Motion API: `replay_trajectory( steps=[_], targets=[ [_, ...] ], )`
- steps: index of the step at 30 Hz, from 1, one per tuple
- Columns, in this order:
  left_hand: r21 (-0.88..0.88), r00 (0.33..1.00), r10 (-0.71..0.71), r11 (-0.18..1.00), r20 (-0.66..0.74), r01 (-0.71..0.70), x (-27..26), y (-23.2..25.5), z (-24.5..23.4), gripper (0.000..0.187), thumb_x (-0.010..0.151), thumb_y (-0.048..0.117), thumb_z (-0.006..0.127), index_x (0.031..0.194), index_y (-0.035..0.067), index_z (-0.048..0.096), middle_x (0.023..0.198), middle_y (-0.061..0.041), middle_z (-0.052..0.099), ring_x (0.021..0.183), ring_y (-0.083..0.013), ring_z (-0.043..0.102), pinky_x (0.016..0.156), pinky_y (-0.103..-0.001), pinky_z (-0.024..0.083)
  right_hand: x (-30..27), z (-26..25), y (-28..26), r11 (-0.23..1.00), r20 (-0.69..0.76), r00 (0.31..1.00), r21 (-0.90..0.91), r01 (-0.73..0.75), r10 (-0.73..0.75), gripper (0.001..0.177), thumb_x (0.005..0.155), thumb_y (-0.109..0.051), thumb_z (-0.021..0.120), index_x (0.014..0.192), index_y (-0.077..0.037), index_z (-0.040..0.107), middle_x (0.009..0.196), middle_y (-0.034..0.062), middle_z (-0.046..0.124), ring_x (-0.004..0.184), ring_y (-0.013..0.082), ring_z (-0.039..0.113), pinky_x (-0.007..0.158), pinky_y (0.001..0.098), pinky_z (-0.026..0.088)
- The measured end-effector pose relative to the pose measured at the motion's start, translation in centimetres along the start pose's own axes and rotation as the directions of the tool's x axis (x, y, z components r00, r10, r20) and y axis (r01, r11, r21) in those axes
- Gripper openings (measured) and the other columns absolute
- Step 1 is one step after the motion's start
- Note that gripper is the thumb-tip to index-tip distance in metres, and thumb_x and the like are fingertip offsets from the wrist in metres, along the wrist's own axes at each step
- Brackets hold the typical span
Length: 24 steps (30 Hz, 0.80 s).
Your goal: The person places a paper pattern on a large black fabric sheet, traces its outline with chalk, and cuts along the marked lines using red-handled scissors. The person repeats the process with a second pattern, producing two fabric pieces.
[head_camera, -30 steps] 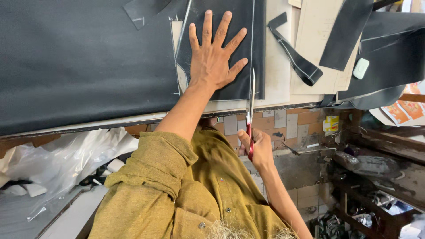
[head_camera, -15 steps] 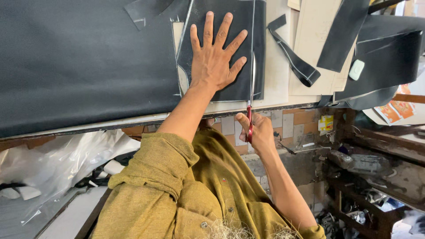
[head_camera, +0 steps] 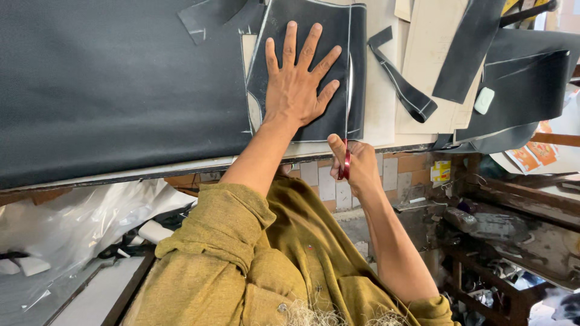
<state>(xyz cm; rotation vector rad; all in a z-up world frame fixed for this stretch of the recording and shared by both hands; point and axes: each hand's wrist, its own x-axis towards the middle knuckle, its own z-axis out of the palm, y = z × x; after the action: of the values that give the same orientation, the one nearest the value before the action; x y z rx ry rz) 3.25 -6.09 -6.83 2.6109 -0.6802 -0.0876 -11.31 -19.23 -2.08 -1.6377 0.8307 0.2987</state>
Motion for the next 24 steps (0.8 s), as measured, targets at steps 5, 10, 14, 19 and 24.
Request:
replay_trajectory(
  steps=[5,10,14,19,24],
  targets=[
    [0.000,1.000,0.005,1.000,0.003,-0.005,0.2,0.1,-0.4,0.059,0.104,0.060,0.041,0.159,0.040,0.038,0.172,-0.004,0.009,0.156,-0.0414,-0.001,0.122,-0.070,0.000,-0.4,-0.1,-0.3,0.999,-0.045,0.999,-0.040,-0.012,0.010,0.055,0.081,-0.050,0.081,0.064,-0.004,0.056,0.051,0.0045,0.055,0.040,0.0131,0.055,0.035,0.0279,0.046],
    [0.001,1.000,0.005,1.000,-0.009,-0.005,0.1,0.0,-0.6,0.059,0.104,0.058,0.041,0.160,0.039,0.038,0.172,-0.005,0.009,0.156,-0.0413,0.000,0.122,-0.070,0.001,0.5,0.7,-2.4,0.999,-0.092,0.996,-0.049,-0.008,0.003,0.055,0.082,-0.051,0.080,0.065,-0.003,0.061,0.053,0.0061,0.056,0.041,0.0130,0.055,0.037,0.0262,0.042],
    [0.008,0.999,0.019,1.000,-0.036,-0.018,0.0,0.1,-0.6,0.058,0.106,0.057,0.039,0.161,0.038,0.037,0.172,-0.005,0.009,0.156,-0.0414,0.000,0.122,-0.070,0.001,1.9,1.3,-3.6,0.993,-0.120,0.993,-0.117,0.000,-0.014,0.055,0.085,-0.054,0.077,0.066,-0.005,0.059,0.055,0.0034,0.056,0.043,0.0113,0.056,0.039,0.0246,0.043],
    [-0.003,1.000,-0.006,1.000,0.023,0.006,0.2,0.0,-0.6,0.060,0.104,0.059,0.036,0.160,0.039,0.035,0.172,-0.003,0.008,0.156,-0.0403,-0.001,0.123,-0.069,0.000,2.2,1.2,-3.4,0.987,-0.126,0.992,-0.162,0.004,-0.025,0.053,0.086,-0.050,0.078,0.066,-0.005,0.058,0.055,0.0023,0.055,0.043,0.0109,0.056,0.039,0.0249,0.042],
    [-0.002,1.000,-0.005,1.000,0.015,0.005,0.2,-0.1,-0.4,0.061,0.104,0.059,0.035,0.161,0.039,0.033,0.172,-0.002,0.007,0.156,-0.0400,-0.003,0.123,-0.068,-0.001,2.2,1.1,-3.1,0.993,-0.075,0.997,-0.117,0.021,-0.030,0.052,0.086,-0.049,0.078,0.066,-0.007,0.056,0.055,0.0025,0.055,0.042,0.0116,0.056,0.037,0.0249,0.041]
  ],
)
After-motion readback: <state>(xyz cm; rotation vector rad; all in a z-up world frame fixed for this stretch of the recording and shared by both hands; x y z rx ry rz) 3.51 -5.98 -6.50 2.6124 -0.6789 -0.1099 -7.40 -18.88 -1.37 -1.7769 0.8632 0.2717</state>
